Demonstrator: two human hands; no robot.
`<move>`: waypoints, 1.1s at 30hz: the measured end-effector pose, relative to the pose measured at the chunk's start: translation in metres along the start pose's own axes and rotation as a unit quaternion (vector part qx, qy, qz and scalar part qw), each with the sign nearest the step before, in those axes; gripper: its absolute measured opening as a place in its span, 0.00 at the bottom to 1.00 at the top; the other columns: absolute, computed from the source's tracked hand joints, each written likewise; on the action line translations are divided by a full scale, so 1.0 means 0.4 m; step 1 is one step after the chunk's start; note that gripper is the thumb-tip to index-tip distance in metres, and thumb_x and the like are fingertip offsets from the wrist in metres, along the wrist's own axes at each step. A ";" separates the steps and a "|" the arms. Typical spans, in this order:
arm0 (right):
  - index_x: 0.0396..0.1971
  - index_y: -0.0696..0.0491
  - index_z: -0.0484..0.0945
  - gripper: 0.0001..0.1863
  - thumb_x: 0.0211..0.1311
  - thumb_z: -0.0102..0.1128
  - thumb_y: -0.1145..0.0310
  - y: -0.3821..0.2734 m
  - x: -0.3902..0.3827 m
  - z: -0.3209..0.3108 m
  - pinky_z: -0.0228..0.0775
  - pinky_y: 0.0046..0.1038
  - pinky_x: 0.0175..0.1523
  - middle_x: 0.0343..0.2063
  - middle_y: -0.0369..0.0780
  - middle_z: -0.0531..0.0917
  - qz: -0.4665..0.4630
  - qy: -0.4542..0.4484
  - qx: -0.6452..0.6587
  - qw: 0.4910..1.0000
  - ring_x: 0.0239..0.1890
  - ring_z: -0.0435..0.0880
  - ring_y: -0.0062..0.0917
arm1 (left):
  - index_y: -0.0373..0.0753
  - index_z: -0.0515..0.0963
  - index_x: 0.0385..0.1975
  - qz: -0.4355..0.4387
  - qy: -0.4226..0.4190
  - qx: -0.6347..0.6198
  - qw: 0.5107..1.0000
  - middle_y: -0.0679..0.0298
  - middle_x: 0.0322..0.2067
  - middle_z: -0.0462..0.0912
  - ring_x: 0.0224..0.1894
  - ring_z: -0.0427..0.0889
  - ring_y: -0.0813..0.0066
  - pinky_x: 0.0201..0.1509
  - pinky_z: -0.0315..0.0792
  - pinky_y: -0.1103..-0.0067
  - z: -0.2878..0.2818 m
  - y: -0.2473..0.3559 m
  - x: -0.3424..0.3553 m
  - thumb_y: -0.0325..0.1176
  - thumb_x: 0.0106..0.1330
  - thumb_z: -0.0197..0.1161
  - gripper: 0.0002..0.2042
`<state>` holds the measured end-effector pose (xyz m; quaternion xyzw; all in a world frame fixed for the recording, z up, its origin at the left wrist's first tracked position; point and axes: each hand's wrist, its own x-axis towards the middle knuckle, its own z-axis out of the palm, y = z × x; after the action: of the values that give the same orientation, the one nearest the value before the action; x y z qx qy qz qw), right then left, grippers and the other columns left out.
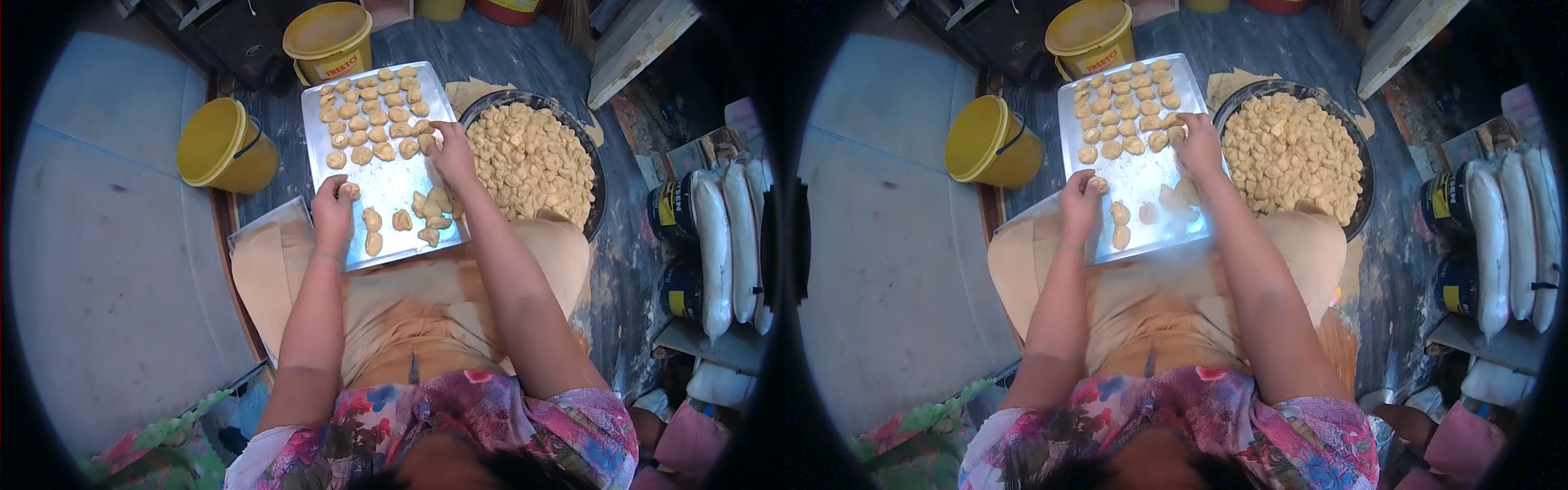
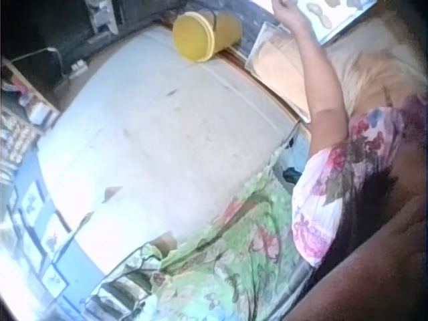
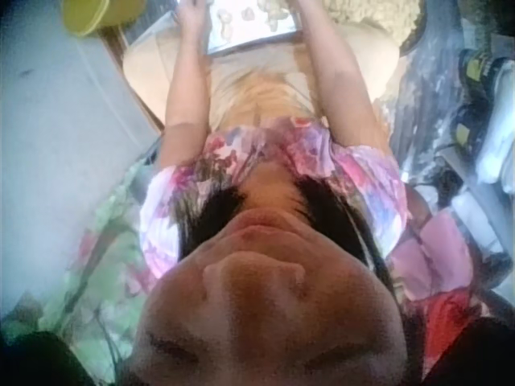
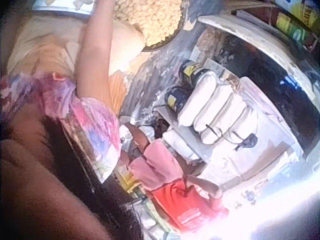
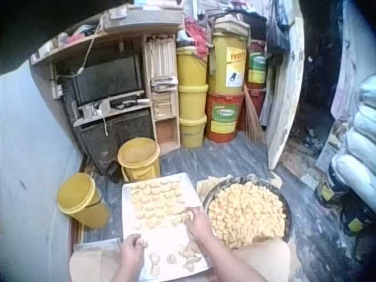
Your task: The person places a metal baking tray on their lap and arranges dough pieces onto it by hand. They set the filled tray aside, place another metal tray on their lap, and arrange more dough pieces onto it.
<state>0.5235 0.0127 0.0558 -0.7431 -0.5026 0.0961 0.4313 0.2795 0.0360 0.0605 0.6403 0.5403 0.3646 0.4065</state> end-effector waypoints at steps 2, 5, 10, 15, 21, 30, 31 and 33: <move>0.49 0.50 0.76 0.22 0.51 0.62 0.67 0.044 0.055 0.038 0.68 0.36 0.53 0.44 0.43 0.76 0.000 0.021 0.000 1.000 0.50 0.75 0.40 | 0.32 0.78 0.41 0.026 0.027 0.016 0.999 0.53 0.37 0.82 0.39 0.81 0.65 0.46 0.73 0.74 -0.002 -0.019 0.009 0.25 0.60 0.59 0.10; 0.49 0.48 0.76 0.24 0.50 0.64 0.56 0.032 0.097 0.072 0.68 0.34 0.53 0.47 0.41 0.77 0.071 -0.078 -0.102 0.989 0.50 0.77 0.36 | 0.33 0.79 0.37 0.089 0.020 0.105 0.990 0.53 0.37 0.77 0.41 0.77 0.55 0.49 0.71 0.70 -0.020 -0.045 0.004 0.23 0.55 0.60 0.10; 0.43 0.49 0.79 0.22 0.47 0.67 0.57 0.035 0.115 0.054 0.69 0.33 0.52 0.46 0.43 0.78 0.139 -0.097 -0.037 0.985 0.48 0.78 0.37 | 0.33 0.78 0.38 0.129 0.023 0.150 0.980 0.53 0.40 0.75 0.43 0.76 0.55 0.49 0.71 0.69 -0.006 -0.040 0.007 0.22 0.54 0.63 0.11; 0.44 0.49 0.78 0.22 0.47 0.67 0.60 -0.063 -0.031 -0.010 0.69 0.34 0.52 0.43 0.44 0.78 0.070 -0.224 0.019 0.972 0.47 0.77 0.39 | 0.35 0.76 0.39 0.151 0.067 0.116 0.979 0.53 0.40 0.74 0.44 0.75 0.53 0.49 0.70 0.68 -0.015 -0.060 0.044 0.21 0.54 0.62 0.12; 0.40 0.54 0.78 0.18 0.47 0.66 0.65 -0.147 -0.100 0.034 0.71 0.32 0.43 0.34 0.42 0.81 -0.064 -0.416 -0.098 0.902 0.38 0.80 0.34 | 0.34 0.76 0.40 0.170 0.063 0.178 0.967 0.52 0.39 0.77 0.45 0.75 0.53 0.49 0.70 0.67 -0.014 -0.067 0.076 0.24 0.55 0.61 0.12; 0.34 0.56 0.78 0.12 0.51 0.65 0.68 -0.215 -0.113 0.147 0.72 0.31 0.41 0.30 0.44 0.81 0.021 -0.201 0.025 0.979 0.35 0.81 0.33 | 0.37 0.78 0.38 0.186 0.056 0.175 0.965 0.54 0.37 0.78 0.43 0.75 0.53 0.48 0.71 0.66 -0.009 -0.106 0.076 0.25 0.52 0.63 0.12; 0.34 0.55 0.78 0.12 0.50 0.65 0.68 -0.223 -0.157 0.133 0.72 0.32 0.42 0.30 0.44 0.81 -0.031 -0.248 0.030 0.968 0.36 0.81 0.34 | 0.38 0.79 0.38 0.187 0.076 0.178 0.963 0.55 0.38 0.78 0.46 0.74 0.54 0.50 0.69 0.66 -0.016 -0.108 0.072 0.26 0.52 0.63 0.12; 0.36 0.52 0.80 0.11 0.50 0.63 0.69 -0.189 -0.190 0.111 0.71 0.34 0.47 0.31 0.46 0.80 -0.124 -0.369 -0.014 0.921 0.40 0.80 0.36 | 0.39 0.79 0.38 0.189 0.085 0.177 0.962 0.57 0.39 0.79 0.49 0.73 0.55 0.53 0.67 0.65 -0.005 -0.088 0.051 0.27 0.52 0.63 0.12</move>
<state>0.4114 -0.0168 0.0624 -0.5926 -0.7154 0.3024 0.2134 0.2667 0.0593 0.0295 0.7588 0.4980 0.3867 0.1633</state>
